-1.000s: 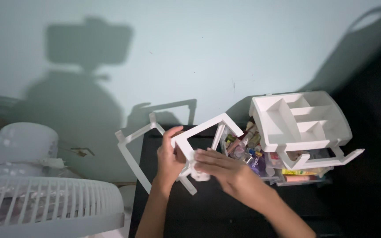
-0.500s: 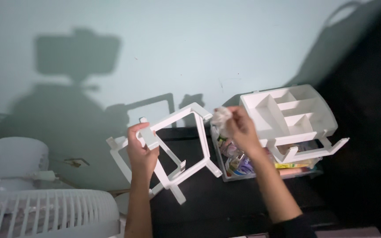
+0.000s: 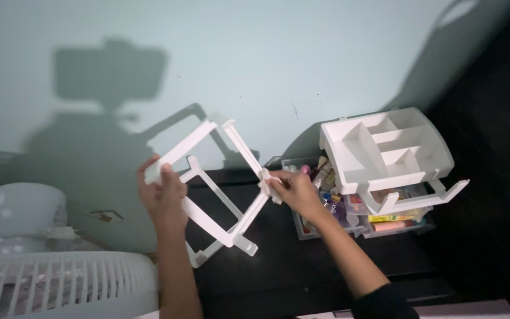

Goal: The person assembles white plastic components on a black surface. They wipe the parts with a cloth, then connect frames and trays together, stacking them into a multi-tiered organizer.

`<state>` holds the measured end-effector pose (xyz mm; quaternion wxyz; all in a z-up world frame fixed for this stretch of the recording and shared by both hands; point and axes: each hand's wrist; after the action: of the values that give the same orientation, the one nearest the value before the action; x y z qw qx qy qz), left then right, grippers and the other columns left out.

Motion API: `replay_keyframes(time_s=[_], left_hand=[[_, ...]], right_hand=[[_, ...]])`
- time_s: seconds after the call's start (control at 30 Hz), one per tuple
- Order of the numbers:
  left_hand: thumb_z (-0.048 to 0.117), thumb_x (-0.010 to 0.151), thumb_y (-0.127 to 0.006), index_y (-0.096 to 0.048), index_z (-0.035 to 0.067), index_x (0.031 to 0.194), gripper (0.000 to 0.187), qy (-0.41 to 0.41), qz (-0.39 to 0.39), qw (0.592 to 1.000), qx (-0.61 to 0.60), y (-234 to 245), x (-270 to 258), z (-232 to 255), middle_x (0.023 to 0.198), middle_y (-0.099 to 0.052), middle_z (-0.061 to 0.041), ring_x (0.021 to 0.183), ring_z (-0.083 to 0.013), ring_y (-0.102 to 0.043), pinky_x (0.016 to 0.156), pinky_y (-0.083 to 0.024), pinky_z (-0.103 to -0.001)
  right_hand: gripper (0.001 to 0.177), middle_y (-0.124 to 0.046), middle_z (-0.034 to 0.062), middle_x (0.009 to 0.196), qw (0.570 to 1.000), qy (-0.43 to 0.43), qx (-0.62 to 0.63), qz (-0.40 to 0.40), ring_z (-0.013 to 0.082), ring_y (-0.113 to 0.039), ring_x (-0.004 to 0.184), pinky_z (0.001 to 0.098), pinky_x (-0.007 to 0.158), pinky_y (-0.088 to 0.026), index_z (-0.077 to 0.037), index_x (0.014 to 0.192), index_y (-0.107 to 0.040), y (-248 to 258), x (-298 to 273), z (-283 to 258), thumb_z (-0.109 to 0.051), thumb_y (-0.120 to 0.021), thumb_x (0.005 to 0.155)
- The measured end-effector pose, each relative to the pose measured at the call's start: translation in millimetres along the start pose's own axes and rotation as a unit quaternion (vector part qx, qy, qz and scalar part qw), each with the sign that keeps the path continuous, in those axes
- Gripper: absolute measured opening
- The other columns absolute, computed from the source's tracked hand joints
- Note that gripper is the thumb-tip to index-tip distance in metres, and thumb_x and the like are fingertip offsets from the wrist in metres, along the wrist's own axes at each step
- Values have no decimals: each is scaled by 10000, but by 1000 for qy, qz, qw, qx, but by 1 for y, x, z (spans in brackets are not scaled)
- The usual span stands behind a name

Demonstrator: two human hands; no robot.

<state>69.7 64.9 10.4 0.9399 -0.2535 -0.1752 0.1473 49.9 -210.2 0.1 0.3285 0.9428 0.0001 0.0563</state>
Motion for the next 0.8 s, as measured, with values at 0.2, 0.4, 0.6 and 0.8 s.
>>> replay_keyframes(time_s=[0.2, 0.4, 0.6, 0.8], left_hand=[[81, 1034, -614, -488, 59, 1291, 287, -65, -5, 997, 38, -16, -15, -12, 843, -541, -17, 533, -50, -445, 447, -371, -227], [89, 1082, -559, -456, 37, 1283, 232, -173, -5, 977, 128, -29, -34, -16, 882, -588, -71, 625, -105, -556, 555, -457, -246], [279, 1122, -423, -414, -35, 1343, 384, -224, -7, 945, 237, -32, -25, -7, 1217, -548, -123, 933, -189, -673, 714, -510, -286], [399, 1130, -416, -612, -78, 1142, 516, 62, -24, 934, 350, -15, -30, -13, 952, -575, -248, 827, -294, -572, 749, -472, -436]], right_hand=[[303, -773, 49, 760, 982, -51, 177, -29, 109, -757, 651, 263, 604, -605, 66, 1106, -743, 0, 1, 27, -192, -653, 973], [321, -669, 93, 700, 967, -186, 129, -120, 189, -702, 523, 262, 448, -595, 60, 1081, -645, 22, 12, 27, -229, -515, 1028], [339, -642, 72, 632, 981, -153, 112, 28, 128, -566, 423, 283, 368, -486, 1, 1072, -678, 35, 15, 13, -301, -531, 1027], [322, -652, 93, 647, 959, -56, 232, 151, 160, -597, 382, 307, 340, -471, 66, 1017, -640, 55, 16, 6, -244, -555, 1023]])
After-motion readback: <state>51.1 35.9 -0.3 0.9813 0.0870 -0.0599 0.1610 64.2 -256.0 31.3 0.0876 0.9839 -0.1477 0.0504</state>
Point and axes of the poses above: each hand's wrist, its own x-axis towards the middle knuckle, its own y-axis out of the back of the hand, z = x × y
